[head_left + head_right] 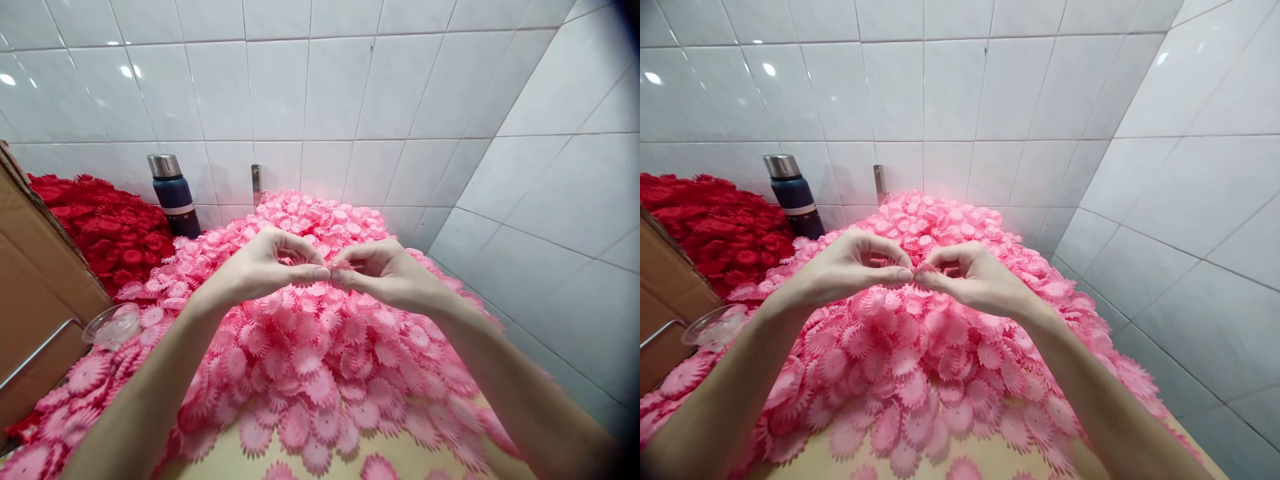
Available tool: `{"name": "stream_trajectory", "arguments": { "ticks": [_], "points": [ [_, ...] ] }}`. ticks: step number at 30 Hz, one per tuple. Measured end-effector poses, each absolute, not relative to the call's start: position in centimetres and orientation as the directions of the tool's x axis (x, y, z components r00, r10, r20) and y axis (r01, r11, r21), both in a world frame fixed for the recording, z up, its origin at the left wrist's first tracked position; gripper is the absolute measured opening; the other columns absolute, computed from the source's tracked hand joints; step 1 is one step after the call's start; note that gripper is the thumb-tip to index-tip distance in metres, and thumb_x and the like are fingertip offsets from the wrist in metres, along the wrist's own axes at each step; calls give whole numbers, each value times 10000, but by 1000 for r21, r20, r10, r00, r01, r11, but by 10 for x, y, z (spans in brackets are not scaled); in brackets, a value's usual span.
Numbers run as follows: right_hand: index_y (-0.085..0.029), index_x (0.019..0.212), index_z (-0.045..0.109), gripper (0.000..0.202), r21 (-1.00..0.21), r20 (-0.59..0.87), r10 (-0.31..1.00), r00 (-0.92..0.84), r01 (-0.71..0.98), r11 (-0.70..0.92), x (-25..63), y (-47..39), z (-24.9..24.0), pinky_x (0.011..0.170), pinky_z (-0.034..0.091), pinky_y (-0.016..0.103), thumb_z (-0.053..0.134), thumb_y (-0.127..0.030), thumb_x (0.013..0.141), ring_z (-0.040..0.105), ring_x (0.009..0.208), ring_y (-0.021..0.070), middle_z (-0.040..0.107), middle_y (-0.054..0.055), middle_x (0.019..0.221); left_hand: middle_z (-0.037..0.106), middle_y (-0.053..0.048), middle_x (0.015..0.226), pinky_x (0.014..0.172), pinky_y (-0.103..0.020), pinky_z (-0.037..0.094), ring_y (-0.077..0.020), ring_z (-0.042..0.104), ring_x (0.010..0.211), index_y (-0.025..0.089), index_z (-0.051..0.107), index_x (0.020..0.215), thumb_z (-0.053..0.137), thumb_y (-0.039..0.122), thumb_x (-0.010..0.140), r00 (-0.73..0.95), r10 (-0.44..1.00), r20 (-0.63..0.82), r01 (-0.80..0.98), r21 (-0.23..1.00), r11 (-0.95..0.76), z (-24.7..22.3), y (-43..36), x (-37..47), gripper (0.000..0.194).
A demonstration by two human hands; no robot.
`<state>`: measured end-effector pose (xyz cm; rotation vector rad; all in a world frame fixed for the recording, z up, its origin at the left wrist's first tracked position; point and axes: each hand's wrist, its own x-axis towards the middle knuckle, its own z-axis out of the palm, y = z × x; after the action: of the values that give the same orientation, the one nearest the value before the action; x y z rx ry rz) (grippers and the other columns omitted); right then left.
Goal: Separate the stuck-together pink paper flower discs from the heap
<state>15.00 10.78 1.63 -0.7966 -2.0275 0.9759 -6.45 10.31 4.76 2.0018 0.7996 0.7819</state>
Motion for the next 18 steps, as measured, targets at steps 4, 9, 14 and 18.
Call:
{"name": "stream_trajectory", "arguments": {
  "ticks": [4, 9, 14, 18],
  "points": [
    [-190, 879, 725, 161, -850, 407, 771, -490, 105, 516, 149, 110, 17, 677, 543, 296, 774, -279, 755, 655, 767, 167, 701, 40, 827, 671, -24, 688, 583, -232, 422, -119, 565, 636, 146, 735, 755, 668, 326, 815, 536, 791, 294, 361, 768, -530, 47, 104, -64, 202],
    [-190, 953, 668, 302, -867, 443, 801, -403, 37, 498, 146, 107, 18, 696, 582, 310, 816, -278, 705, 684, 762, 165, 705, 38, 856, 689, -39, 705, 550, -240, 405, -131, 565, 620, 155, 760, 812, 658, 409, 810, 540, 802, 254, 460, 709, -535, 47, 104, -64, 274],
    [-205, 903, 564, 290, -858, 447, 783, -433, 41, 512, 145, 107, 15, 602, 526, 257, 793, -283, 742, 608, 653, 119, 612, -27, 706, 650, -12, 671, 491, -230, 330, -105, 490, 563, 178, 767, 833, 656, 467, 801, 566, 798, 207, 481, 703, -523, 48, 103, -64, 311],
    [-217, 907, 515, 267, -842, 432, 780, -452, 108, 528, 142, 106, 12, 540, 454, 242, 732, -334, 806, 539, 600, 104, 570, -46, 659, 649, -18, 680, 533, -230, 381, -120, 535, 612, 153, 745, 803, 663, 433, 803, 584, 786, 202, 442, 733, -517, 47, 103, -62, 291]
  ]
}}
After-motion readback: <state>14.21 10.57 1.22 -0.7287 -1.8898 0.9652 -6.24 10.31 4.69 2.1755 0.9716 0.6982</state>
